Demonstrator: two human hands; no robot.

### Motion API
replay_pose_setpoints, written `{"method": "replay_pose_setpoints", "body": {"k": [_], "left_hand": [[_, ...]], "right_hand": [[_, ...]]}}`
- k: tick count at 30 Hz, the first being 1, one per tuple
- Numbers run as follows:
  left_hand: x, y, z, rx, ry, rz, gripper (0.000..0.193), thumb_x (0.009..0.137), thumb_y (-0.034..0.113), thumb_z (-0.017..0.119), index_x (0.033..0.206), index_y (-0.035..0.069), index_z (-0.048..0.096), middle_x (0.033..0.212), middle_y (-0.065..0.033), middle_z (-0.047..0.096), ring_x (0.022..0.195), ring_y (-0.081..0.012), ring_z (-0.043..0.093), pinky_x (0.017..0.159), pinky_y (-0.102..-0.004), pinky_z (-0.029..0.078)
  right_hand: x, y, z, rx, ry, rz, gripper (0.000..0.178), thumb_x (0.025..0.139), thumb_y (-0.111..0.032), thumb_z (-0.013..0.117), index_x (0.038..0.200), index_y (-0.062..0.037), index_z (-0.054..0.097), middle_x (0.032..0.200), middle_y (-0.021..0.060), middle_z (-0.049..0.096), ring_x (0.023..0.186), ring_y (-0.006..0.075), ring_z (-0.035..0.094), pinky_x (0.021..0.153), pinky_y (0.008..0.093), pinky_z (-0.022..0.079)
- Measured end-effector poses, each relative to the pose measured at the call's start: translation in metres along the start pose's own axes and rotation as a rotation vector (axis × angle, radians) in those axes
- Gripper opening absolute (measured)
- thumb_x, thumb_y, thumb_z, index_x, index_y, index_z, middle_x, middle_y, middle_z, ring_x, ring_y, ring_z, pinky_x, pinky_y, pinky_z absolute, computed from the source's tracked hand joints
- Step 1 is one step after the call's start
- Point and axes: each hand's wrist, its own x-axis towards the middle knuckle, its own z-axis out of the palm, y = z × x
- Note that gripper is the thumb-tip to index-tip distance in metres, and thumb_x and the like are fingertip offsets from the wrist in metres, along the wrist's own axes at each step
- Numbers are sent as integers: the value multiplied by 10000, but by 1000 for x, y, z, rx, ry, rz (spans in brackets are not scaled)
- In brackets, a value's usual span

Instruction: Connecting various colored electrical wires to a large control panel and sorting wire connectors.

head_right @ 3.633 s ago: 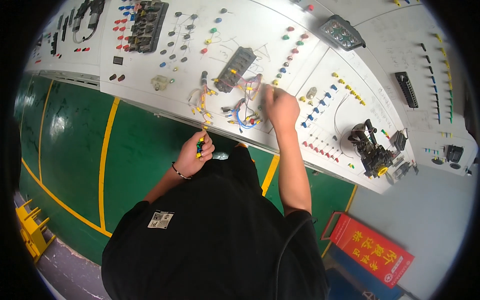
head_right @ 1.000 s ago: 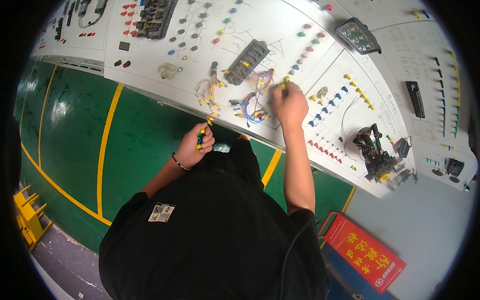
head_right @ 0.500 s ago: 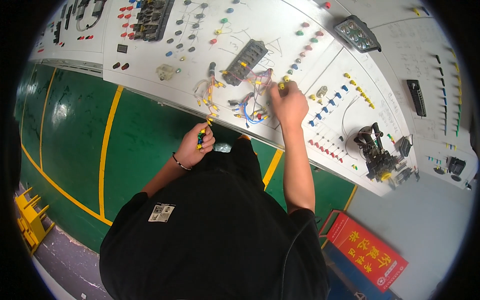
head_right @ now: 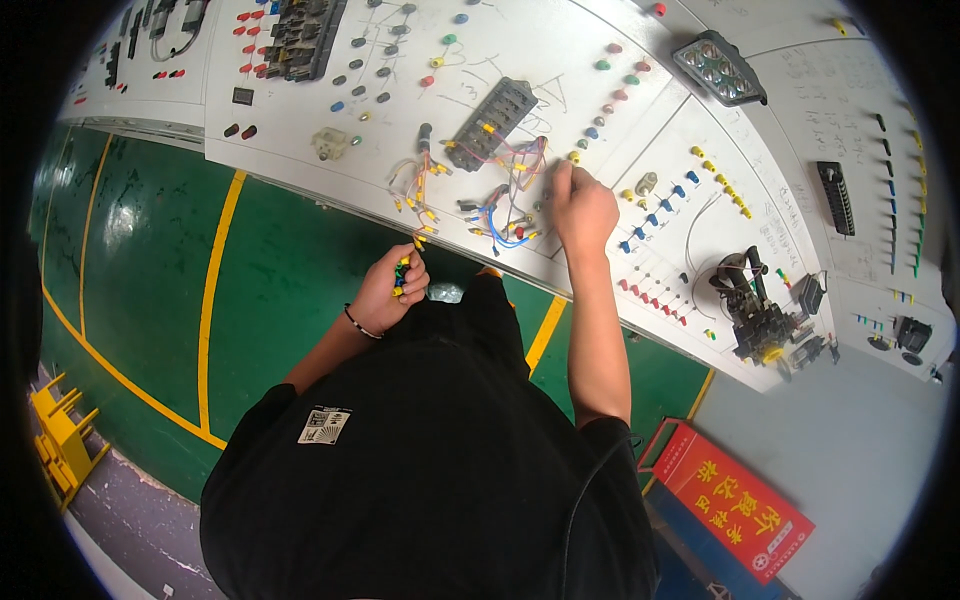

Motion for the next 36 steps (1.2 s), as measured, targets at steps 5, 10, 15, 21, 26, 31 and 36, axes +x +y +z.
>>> {"method": "replay_pose_setpoints", "body": {"k": [5, 10, 15, 21, 26, 31, 36], "left_hand": [[0, 2, 1, -16, 14, -11, 280, 1035, 262, 502, 810, 98, 470, 657, 7, 410, 524, -92, 368, 466, -227, 312], [2, 1, 1, -20, -14, -26, 281, 1033, 267, 505, 809, 99, 477, 660, 6, 412, 534, -92, 376, 467, -228, 312], [3, 1, 0, -12, -16, -35, 283, 1033, 266, 506, 808, 98, 477, 663, 5, 411, 541, -95, 379, 469, -230, 311], [2, 3, 6, -19, -14, -60, 287, 1035, 267, 505, 808, 94, 477, 665, 4, 409, 548, -97, 381, 467, -231, 310], [6, 4, 4, -23, -43, -72, 291, 1035, 272, 503, 806, 93, 477, 661, 3, 410, 549, -96, 381, 463, -230, 309], [7, 3, 5, -23, -35, -71, 288, 1030, 273, 502, 802, 98, 475, 653, 6, 412, 543, -94, 378, 464, -228, 314], [7, 3, 8, -16, -37, -56, 284, 1028, 267, 500, 800, 100, 471, 648, 10, 408, 540, -92, 380, 459, -226, 313]], "right_hand": [[-8, -12, -3, 69, 42, 11, 367, 950, -369, 605, 799, -42, 672, 660, 167, 650, 627, 376, 632, 601, 446, 493], [0, 2, -6, 49, -92, 1, 407, 950, -415, 600, 780, -50, 661, 635, 160, 633, 609, 374, 619, 594, 450, 478], [-7, -6, -3, 48, 94, -46, 402, 936, -386, 644, 761, -24, 655, 606, 128, 614, 524, 285, 570, 554, 375, 465], [-2, 2, -2, 15, -58, 63, 347, 886, -392, 659, 839, -47, 659, 666, 130, 649, 636, 342, 640, 611, 428, 498], [-5, -5, 3, 108, 145, -53, 399, 941, -373, 631, 736, -32, 660, 603, 143, 610, 541, 319, 584, 558, 409, 469], [0, -6, -4, 37, -77, 119, 346, 894, -379, 644, 824, -41, 662, 671, 132, 658, 610, 348, 625, 596, 431, 496], [-5, -8, -1, 40, 117, -3, 421, 924, -414, 623, 733, -40, 654, 618, 144, 634, 615, 362, 637, 613, 433, 508]]}}
